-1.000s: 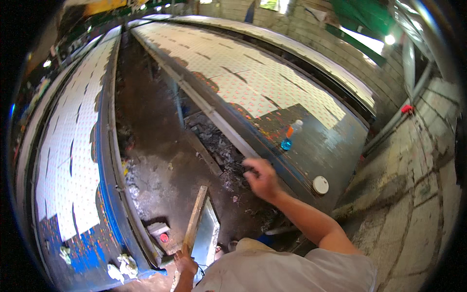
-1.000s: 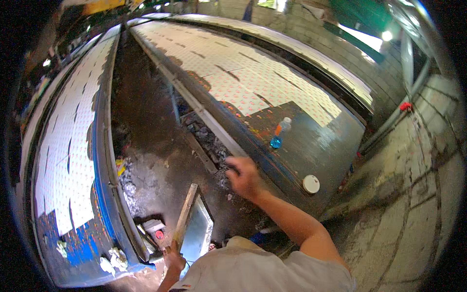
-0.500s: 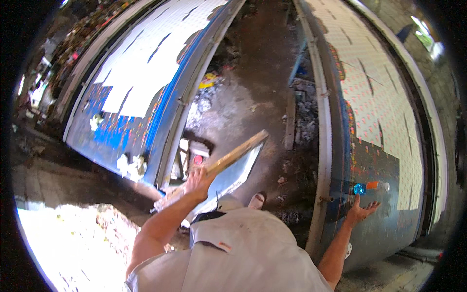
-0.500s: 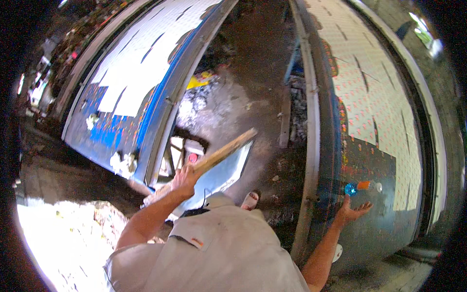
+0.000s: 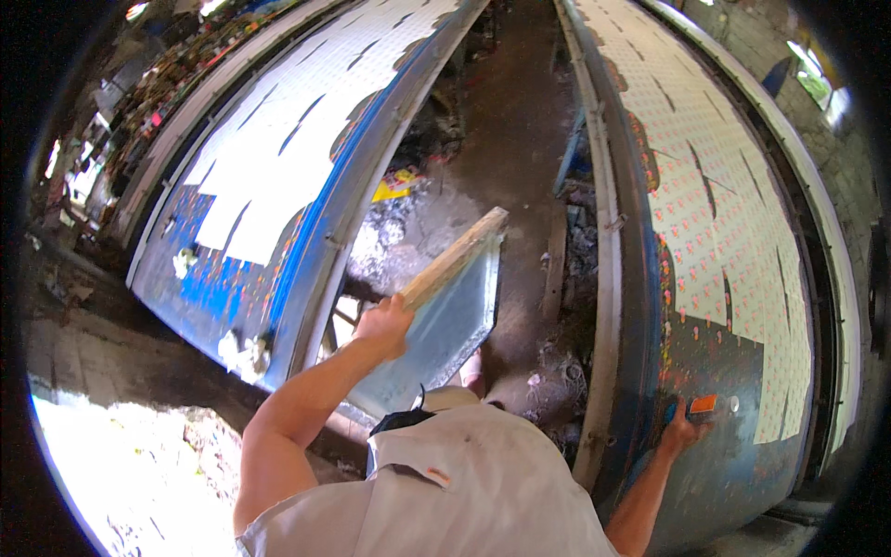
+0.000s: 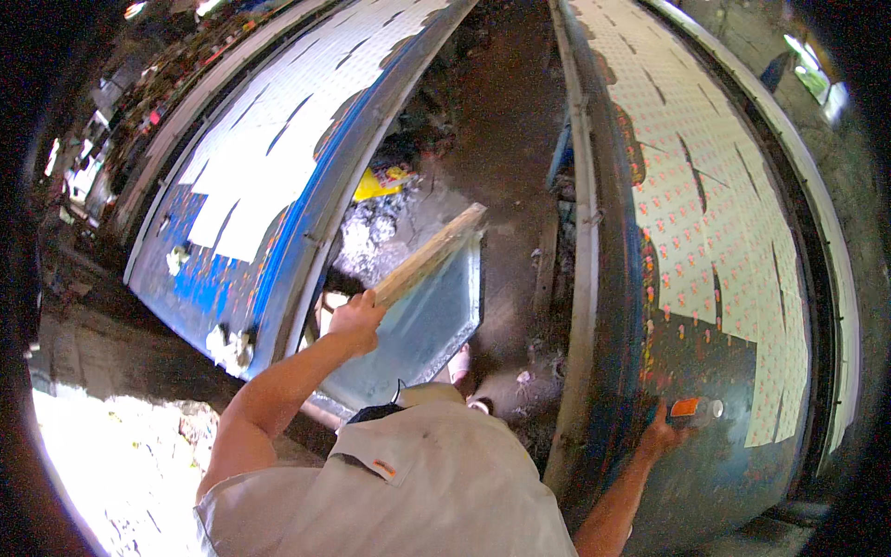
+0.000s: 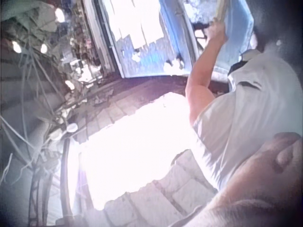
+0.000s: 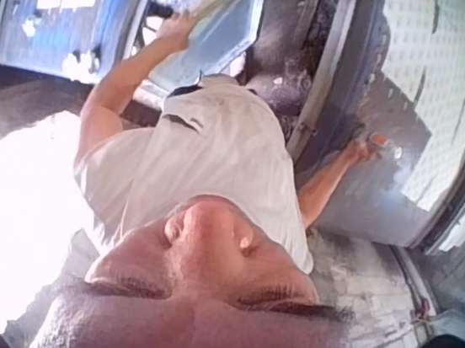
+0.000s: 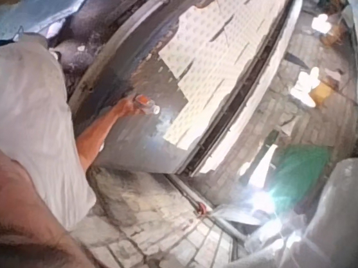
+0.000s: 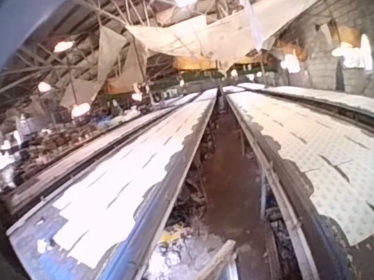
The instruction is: The person wipes a large rectangular printing screen with a white cloth, repeatedly rubbing the surface and flipping the screen to clean both sides. The person then carries the screen and a bottle through a workshop area.
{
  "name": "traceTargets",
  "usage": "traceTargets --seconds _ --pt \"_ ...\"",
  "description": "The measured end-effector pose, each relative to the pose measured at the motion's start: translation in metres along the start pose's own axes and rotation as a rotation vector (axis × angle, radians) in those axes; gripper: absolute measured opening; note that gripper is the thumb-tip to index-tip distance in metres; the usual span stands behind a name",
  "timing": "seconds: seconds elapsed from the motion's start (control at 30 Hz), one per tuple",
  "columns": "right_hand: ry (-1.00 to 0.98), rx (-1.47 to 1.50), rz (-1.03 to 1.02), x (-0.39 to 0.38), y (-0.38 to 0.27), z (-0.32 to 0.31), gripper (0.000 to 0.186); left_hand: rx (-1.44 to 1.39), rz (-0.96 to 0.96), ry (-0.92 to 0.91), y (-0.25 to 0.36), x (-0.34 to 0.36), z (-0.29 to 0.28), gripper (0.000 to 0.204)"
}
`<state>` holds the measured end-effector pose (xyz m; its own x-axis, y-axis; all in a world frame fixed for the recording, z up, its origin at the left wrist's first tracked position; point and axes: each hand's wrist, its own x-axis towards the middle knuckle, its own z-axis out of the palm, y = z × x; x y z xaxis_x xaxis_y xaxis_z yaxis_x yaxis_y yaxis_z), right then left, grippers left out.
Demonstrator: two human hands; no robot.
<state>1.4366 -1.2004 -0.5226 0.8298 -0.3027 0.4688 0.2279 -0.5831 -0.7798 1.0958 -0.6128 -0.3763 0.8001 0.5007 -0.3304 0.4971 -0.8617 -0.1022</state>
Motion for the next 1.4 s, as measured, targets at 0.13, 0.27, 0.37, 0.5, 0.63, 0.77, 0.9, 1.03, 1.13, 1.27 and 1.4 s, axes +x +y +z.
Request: traceTargets --seconds 0.13,0.27,0.37,0.5,0.63,0.77,0.9,1.03,1.13,1.27,1.4 --pt "-0.026 0.064 0.005 0.023 -0.029 0.024 0.079 -0.034 0.012 0.082 -0.012 0.037 -0.002 0.037" --pt "-0.144 0.217 -0.102 0.048 -0.137 0.062 0.056 -0.076 0.021 0.184 -0.025 0.085 -0.011 0.03" --pt "-0.308 0.364 -0.279 0.053 -0.221 0.115 0.04 -0.136 0.044 0.25 -0.034 0.124 -0.019 0.025" --pt "-0.524 0.652 -0.357 0.046 -0.343 0.191 0.029 -0.148 0.037 0.16 -0.043 0.164 -0.042 0.037" --pt "-0.733 0.834 -0.235 0.042 -0.397 0.249 0.048 -0.11 0.034 0.19 -0.049 0.208 -0.046 0.039" --pt "-0.899 0.863 -0.252 0.063 -0.408 0.306 0.065 -0.12 0.031 0.167 -0.057 0.242 -0.064 0.039" --pt "-0.926 0.888 -0.189 0.086 -0.415 0.359 0.067 -0.143 0.004 0.197 -0.07 0.281 -0.07 0.034" --pt "-0.879 0.716 -0.25 0.125 -0.402 0.422 0.071 -0.153 -0.066 0.154 -0.085 0.34 -0.074 0.036" --pt "-0.853 0.611 -0.33 0.16 -0.406 0.47 0.07 -0.132 -0.104 0.147 -0.094 0.375 -0.083 0.032" --pt "-0.865 0.578 -0.383 0.211 -0.434 0.516 0.069 -0.13 -0.117 0.162 -0.094 0.43 -0.102 0.024" --pt "-0.922 0.598 -0.367 0.244 -0.451 0.564 0.071 -0.125 -0.16 0.1 -0.098 0.492 -0.121 0.023"
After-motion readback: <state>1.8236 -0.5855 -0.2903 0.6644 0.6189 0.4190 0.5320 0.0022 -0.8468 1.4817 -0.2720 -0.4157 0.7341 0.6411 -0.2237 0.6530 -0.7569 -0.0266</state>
